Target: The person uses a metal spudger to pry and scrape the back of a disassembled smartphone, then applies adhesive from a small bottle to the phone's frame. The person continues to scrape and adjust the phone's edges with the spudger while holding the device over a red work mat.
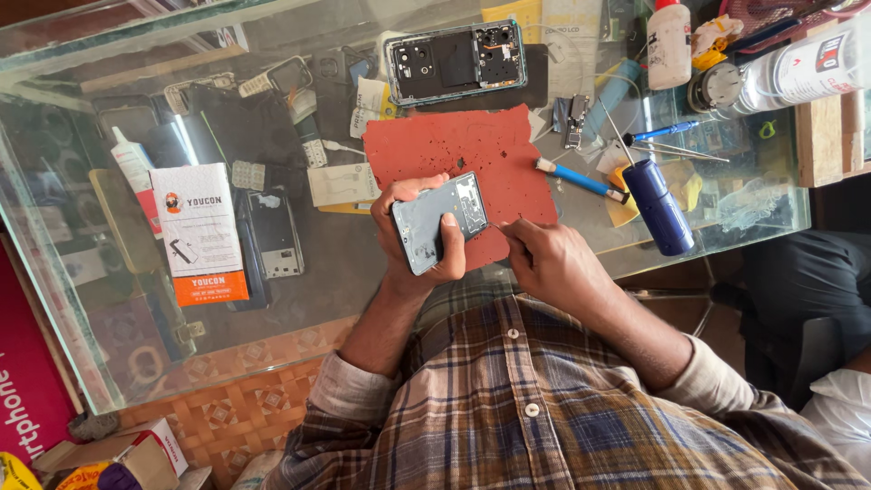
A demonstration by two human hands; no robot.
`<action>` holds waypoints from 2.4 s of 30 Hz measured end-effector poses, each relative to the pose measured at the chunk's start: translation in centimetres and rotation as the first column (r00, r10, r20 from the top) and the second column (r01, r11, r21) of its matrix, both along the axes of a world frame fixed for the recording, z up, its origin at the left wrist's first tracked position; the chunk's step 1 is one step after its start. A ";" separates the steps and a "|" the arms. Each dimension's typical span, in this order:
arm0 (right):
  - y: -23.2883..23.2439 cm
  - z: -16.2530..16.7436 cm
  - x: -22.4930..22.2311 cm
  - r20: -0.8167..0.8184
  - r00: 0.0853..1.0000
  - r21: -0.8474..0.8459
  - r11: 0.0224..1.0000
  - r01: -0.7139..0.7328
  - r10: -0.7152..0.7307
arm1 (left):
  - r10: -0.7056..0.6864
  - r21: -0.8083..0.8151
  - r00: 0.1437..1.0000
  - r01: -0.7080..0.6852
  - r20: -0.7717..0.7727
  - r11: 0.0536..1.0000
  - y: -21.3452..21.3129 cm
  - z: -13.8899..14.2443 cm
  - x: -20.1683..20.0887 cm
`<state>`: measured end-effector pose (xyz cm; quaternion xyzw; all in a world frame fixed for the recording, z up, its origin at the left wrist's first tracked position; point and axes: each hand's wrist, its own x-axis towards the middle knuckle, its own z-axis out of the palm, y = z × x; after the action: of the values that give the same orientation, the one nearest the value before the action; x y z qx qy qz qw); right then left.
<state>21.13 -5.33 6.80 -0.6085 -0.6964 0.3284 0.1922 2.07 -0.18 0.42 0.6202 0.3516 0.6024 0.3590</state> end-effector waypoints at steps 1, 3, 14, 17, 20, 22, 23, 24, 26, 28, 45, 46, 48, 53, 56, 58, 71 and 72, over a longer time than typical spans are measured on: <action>0.2 -0.2 -0.1 0.006 1.000 0.024 1.000 0.004 -0.004 | 0.006 -0.004 1.000 -0.006 -0.006 1.000 0.0 0.0 -0.1; 0.7 -0.6 -0.5 0.018 1.000 0.071 0.997 0.011 -0.012 | 0.017 -0.016 1.000 -0.018 -0.023 1.000 0.0 0.0 -0.2; 4.4 -2.3 -0.7 0.045 0.999 0.226 0.974 -0.018 0.008 | -0.012 -0.234 0.974 0.066 0.226 0.970 1.5 -0.1 -1.3; 4.3 -2.5 -0.9 0.079 0.997 0.245 0.969 -0.039 0.021 | 0.103 -0.357 0.946 0.014 0.308 0.934 2.8 -0.6 -1.6; 4.8 -2.9 -0.9 0.099 0.994 0.262 0.962 -0.072 0.047 | 0.254 -0.436 0.957 -0.170 0.141 0.884 3.3 -1.0 -1.8; 5.2 -3.1 -0.7 0.089 0.993 0.281 0.955 -0.094 0.072 | 0.288 -0.446 0.949 -0.202 0.132 0.872 3.4 -1.2 -2.0; 5.4 -3.2 -0.5 0.078 0.993 0.294 0.950 -0.105 0.086 | 0.305 -0.451 0.944 -0.219 0.128 0.865 3.4 -1.2 -2.1; 5.4 -3.2 -0.3 0.068 0.993 0.306 0.945 -0.115 0.099 | 0.310 -0.430 0.945 -0.237 0.108 0.871 3.4 -1.2 -2.2; 5.3 -3.1 0.1 0.091 0.991 0.272 0.955 -0.120 0.099 | 0.319 -0.388 0.945 -0.267 0.073 0.882 3.5 -1.4 -2.2; 5.0 -3.0 0.1 0.122 0.987 0.263 0.956 -0.133 0.103 | 0.288 -0.378 0.954 -0.238 0.080 0.894 3.4 -1.5 -2.2; 3.5 -1.6 -1.1 0.158 0.978 0.218 0.961 -0.169 0.136 | 0.087 -0.508 0.986 -0.150 -0.146 0.848 4.1 -2.7 -2.6; 4.0 -1.7 -1.4 0.165 0.976 0.216 0.961 -0.173 0.139 | 0.076 -0.511 0.988 -0.136 -0.137 0.848 4.2 -2.8 -2.7; 4.7 -1.7 -1.8 0.179 0.973 0.215 0.959 -0.184 0.147 | 0.036 -0.505 0.991 -0.096 -0.129 0.858 4.2 -2.9 -2.9; 4.6 -1.3 -2.8 0.171 0.978 0.206 0.966 -0.157 0.123 | -0.063 -0.524 0.988 -0.021 -0.143 0.851 4.0 -2.4 -3.1; 5.8 -1.9 -3.3 0.140 0.983 0.248 0.958 -0.148 0.115 | -0.077 -0.527 0.988 -0.006 -0.134 0.850 4.1 -2.0 -3.1; 7.2 -2.7 -3.7 0.099 0.988 0.275 0.951 -0.140 0.117 | -0.067 -0.521 0.991 -0.003 -0.114 0.854 4.0 -1.8 -3.0; 10.5 -5.3 -4.5 -0.046 0.986 0.384 0.914 -0.133 0.163 | -0.053 -0.463 0.994 0.002 -0.097 0.886 4.1 -1.4 -2.7; 10.5 -5.4 -4.4 -0.048 0.983 0.384 0.912 -0.144 0.176 | -0.050 -0.484 0.994 -0.004 -0.099 0.875 4.1 -1.4 -2.7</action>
<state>16.71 5.14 1.40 -0.4870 -0.7857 0.2268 0.3068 -0.63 3.91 -1.01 0.5467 0.5025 0.4568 0.4898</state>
